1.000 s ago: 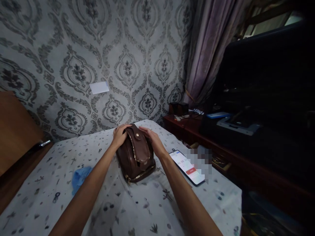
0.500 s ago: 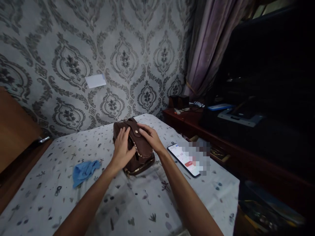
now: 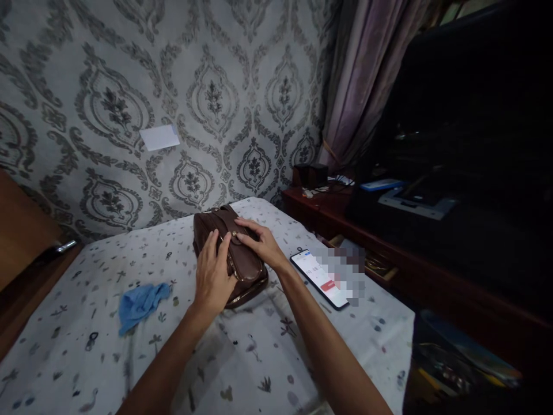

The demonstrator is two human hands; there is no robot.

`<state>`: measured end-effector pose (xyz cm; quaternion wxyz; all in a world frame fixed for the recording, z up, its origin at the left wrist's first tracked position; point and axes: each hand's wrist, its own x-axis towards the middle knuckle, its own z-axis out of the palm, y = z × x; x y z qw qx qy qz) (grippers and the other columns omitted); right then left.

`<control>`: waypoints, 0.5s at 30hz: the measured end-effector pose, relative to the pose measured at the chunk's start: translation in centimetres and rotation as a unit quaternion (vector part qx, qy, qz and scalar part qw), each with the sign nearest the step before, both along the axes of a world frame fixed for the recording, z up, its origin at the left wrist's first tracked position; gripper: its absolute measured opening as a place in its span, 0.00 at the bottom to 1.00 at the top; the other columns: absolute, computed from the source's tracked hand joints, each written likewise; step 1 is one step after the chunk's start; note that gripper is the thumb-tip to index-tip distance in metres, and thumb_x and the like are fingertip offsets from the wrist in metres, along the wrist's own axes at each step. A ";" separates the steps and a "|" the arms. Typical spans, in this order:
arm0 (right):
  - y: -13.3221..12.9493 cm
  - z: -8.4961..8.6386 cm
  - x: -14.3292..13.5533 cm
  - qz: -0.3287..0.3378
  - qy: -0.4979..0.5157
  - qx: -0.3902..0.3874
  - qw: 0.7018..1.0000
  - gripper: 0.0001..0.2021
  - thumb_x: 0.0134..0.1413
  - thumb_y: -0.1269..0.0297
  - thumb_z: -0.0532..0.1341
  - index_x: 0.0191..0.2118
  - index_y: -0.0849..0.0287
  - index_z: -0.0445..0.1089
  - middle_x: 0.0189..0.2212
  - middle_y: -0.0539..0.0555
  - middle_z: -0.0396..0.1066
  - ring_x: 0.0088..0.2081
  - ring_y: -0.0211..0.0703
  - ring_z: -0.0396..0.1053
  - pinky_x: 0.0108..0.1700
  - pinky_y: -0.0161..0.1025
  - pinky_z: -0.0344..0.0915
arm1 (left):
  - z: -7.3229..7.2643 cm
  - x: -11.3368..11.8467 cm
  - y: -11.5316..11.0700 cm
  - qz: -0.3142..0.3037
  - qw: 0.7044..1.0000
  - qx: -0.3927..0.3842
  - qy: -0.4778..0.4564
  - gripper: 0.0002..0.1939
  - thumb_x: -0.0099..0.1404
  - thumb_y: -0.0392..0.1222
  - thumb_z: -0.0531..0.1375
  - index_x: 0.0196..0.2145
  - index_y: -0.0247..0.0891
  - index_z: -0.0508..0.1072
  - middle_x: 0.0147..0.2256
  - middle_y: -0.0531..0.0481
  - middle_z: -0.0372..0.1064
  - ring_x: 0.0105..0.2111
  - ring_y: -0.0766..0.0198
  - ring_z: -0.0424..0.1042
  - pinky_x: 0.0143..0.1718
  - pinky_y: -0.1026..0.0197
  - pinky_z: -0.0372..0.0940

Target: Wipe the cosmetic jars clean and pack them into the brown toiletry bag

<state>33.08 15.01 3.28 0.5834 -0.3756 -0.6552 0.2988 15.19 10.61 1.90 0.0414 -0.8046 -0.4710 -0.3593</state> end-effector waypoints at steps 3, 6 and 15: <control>0.1 -0.3 0.2 0.000 -0.024 0.019 1.000 0.21 0.56 0.55 0.65 0.55 0.53 0.75 0.63 0.57 0.68 0.65 0.52 0.63 0.69 0.54 0.53 | -0.1 0.0 0.1 -0.004 1.000 0.008 -0.005 0.41 0.60 0.30 0.61 0.67 0.45 0.54 0.70 0.37 0.48 0.70 0.42 0.49 0.66 0.40 0.57; 0.1 -0.7 0.2 -0.010 -0.064 0.051 0.997 0.21 0.59 0.58 0.62 0.57 0.54 0.73 0.64 0.59 0.66 0.66 0.52 0.62 0.69 0.55 0.54 | -0.1 0.1 0.1 -0.010 1.000 0.010 -0.014 0.41 0.58 0.29 0.62 0.67 0.45 0.55 0.70 0.37 0.48 0.70 0.43 0.50 0.66 0.40 0.57; -1.2 -2.0 -1.3 -0.165 -0.175 0.127 0.962 0.22 0.69 0.59 0.51 0.62 0.59 0.69 0.65 0.64 0.63 0.66 0.51 0.62 0.67 0.54 0.60 | 0.1 -0.4 0.2 -0.048 0.999 -0.018 -0.004 0.47 0.58 0.37 0.66 0.69 0.46 0.48 0.71 0.35 0.40 0.71 0.40 0.44 0.67 0.37 0.53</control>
